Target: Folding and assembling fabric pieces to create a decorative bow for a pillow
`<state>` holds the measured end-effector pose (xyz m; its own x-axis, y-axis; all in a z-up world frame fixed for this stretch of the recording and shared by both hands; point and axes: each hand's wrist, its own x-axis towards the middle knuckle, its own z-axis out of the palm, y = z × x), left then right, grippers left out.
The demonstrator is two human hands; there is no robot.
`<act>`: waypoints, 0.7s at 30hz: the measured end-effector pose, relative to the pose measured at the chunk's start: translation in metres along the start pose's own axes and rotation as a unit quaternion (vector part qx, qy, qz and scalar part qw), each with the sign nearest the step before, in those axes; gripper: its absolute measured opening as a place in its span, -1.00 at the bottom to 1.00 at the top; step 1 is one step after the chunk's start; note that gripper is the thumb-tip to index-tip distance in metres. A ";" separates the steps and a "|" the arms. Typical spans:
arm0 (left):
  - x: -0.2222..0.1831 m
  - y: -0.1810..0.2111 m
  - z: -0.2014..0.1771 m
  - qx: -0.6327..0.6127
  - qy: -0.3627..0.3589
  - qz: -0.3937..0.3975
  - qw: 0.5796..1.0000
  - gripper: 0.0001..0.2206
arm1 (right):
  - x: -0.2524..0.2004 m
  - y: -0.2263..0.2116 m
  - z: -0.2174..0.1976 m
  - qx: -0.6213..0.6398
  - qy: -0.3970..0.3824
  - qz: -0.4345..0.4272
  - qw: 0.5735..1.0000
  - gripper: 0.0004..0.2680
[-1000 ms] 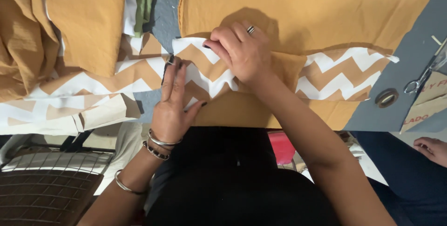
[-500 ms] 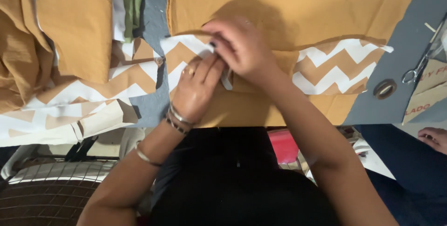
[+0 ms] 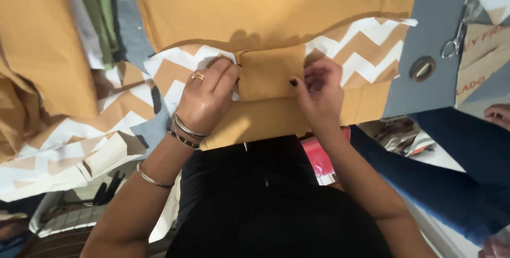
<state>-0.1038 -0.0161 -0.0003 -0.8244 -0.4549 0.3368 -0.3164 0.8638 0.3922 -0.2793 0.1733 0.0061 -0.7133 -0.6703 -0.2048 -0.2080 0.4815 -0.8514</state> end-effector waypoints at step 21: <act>0.004 -0.004 0.009 -0.046 -0.109 0.030 0.992 -0.60 | 0.014 0.039 -0.029 -0.112 -0.021 -0.027 0.993 -0.70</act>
<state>-0.1103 -0.0197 -0.0078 -0.9255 -0.3374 0.1721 -0.2280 0.8592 0.4580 -0.3172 0.1987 -0.0160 -0.6690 -0.7197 -0.1858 -0.3919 0.5539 -0.7346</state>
